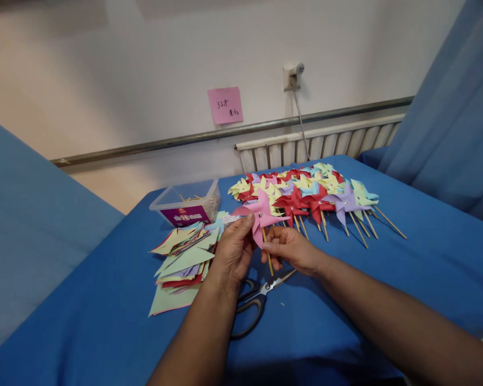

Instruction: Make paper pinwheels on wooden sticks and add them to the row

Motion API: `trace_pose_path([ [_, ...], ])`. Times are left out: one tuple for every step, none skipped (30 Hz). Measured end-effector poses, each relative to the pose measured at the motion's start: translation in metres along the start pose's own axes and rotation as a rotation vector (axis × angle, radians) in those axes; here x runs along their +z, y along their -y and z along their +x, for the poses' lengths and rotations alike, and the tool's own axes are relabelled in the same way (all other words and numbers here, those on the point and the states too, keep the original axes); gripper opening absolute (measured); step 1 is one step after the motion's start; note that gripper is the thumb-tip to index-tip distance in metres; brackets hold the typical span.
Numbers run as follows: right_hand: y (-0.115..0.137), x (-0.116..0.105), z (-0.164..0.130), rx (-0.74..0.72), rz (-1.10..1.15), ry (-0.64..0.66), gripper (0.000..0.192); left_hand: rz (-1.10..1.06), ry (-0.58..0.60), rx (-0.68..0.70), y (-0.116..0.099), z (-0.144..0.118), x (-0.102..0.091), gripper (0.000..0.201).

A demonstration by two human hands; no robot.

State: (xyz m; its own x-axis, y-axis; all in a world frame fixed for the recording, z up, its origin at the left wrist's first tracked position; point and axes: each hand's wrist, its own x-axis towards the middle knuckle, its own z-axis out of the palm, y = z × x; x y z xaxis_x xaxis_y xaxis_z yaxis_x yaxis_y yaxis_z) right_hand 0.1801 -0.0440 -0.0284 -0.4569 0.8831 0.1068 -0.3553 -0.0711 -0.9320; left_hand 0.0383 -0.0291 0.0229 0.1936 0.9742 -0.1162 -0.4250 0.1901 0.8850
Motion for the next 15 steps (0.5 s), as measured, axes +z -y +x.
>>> trace_pose_path([
  [0.0005,0.0003,-0.0001,-0.003,0.007,-0.008,0.037,-0.004,0.002,0.000,-0.0004,-0.0001,0.0003,0.034],
  [0.0010,0.0005,-0.0002,-0.006,0.015,-0.017,0.037,-0.012,0.003,0.000,-0.0007,-0.0002,0.0006,0.035],
  [0.0013,0.0005,0.0000,-0.011,0.023,-0.028,0.037,-0.023,0.007,0.000,-0.0010,-0.0002,0.0007,0.036],
  [0.0014,0.0004,0.0003,-0.016,0.032,-0.036,0.037,-0.034,0.013,0.001,-0.0011,-0.0001,0.0007,0.036],
  [0.0013,0.0002,0.0007,-0.020,0.041,-0.041,0.036,-0.042,0.021,0.002,-0.0010,0.0003,0.0004,0.036],
  [0.0011,-0.0001,0.0012,-0.025,0.049,-0.044,0.036,-0.046,0.032,0.003,-0.0006,0.0007,-0.0001,0.035],
  [0.0006,-0.0004,0.0017,-0.028,0.055,-0.045,0.036,-0.046,0.042,0.004,0.0000,0.0013,-0.0008,0.034],
  [0.0001,-0.0006,0.0021,-0.030,0.057,-0.044,0.036,-0.046,0.051,0.004,0.0007,0.0020,-0.0016,0.032],
  [-0.0005,-0.0009,0.0025,-0.032,0.057,-0.044,0.036,-0.046,0.056,0.006,0.0015,0.0028,-0.0025,0.030],
  [-0.0011,-0.0010,0.0027,-0.034,0.055,-0.045,0.036,-0.050,0.053,0.008,0.0024,0.0036,-0.0034,0.028],
  [-0.0016,-0.0011,0.0029,-0.035,0.052,-0.045,0.036,-0.056,0.046,0.012,0.0032,0.0044,-0.0042,0.027],
  [-0.0021,-0.0011,0.0029,-0.035,0.048,-0.043,0.036,-0.064,0.038,0.014,0.0039,0.0052,-0.0049,0.026],
  [-0.0024,-0.0010,0.0029,-0.035,0.046,-0.043,0.036,-0.073,0.031,0.014,0.0045,0.0060,-0.0054,0.026],
  [-0.0025,-0.0008,0.0028,-0.033,0.044,-0.045,0.036,-0.086,0.026,0.009,0.0049,0.0066,-0.0058,0.026],
  [-0.0024,-0.0006,0.0028,-0.030,0.042,-0.050,0.036,-0.099,0.024,0.003,0.0052,0.0071,-0.0061,0.026],
])
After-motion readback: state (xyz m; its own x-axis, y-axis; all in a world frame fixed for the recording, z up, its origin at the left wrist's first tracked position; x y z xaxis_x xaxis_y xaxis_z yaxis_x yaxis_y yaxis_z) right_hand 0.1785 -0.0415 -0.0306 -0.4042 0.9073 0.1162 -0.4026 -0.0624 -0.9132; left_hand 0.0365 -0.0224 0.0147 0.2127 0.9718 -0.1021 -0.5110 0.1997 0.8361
